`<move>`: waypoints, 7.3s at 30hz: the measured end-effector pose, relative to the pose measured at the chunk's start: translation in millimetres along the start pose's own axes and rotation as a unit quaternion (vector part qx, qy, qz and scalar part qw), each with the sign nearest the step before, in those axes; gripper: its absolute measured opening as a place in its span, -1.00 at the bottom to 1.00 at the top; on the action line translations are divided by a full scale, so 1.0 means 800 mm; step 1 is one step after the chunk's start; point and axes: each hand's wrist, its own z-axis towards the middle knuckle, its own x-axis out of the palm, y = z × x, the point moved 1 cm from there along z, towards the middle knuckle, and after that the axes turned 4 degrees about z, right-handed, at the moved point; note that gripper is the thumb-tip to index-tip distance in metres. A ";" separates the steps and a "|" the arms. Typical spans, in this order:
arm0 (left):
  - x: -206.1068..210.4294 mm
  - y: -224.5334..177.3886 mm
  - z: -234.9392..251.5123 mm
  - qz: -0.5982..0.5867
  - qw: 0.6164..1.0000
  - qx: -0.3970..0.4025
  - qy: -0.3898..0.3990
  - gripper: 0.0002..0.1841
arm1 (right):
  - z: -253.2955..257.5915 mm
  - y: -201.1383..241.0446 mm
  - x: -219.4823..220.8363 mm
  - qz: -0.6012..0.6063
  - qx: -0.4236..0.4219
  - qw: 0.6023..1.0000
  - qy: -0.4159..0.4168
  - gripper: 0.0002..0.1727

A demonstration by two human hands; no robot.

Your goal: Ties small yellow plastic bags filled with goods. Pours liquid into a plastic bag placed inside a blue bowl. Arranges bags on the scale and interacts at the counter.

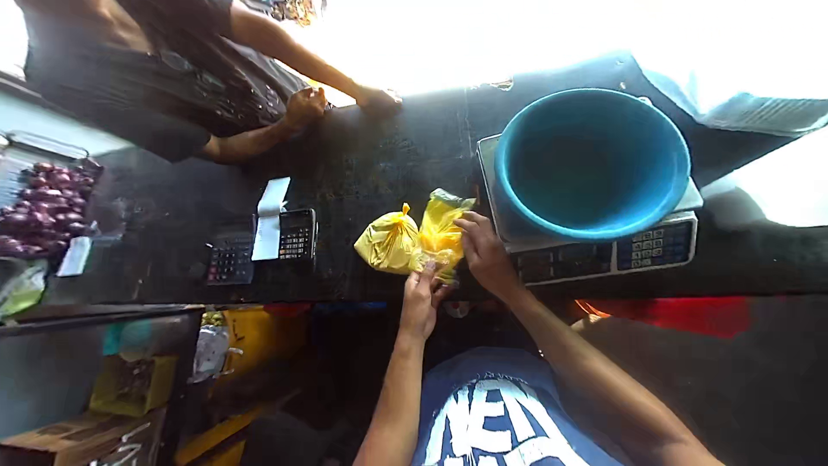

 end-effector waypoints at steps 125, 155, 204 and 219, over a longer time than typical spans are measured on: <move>-0.069 -0.026 0.116 0.340 0.896 0.211 0.194 -0.79 | -0.036 -0.015 0.078 -0.205 -0.025 0.970 -0.132 -0.88; -0.060 -0.013 0.099 0.096 0.939 0.079 0.321 -0.87 | -0.037 0.019 0.056 0.014 0.028 0.999 -0.029 -0.89; -0.079 -0.017 0.105 -0.055 0.965 0.032 0.255 -0.93 | -0.036 0.024 0.058 0.088 0.032 0.993 -0.078 -0.87; -0.069 -0.013 0.101 -0.125 0.935 -0.045 0.330 -0.86 | -0.024 0.040 0.073 -0.125 -0.022 0.991 -0.040 -0.95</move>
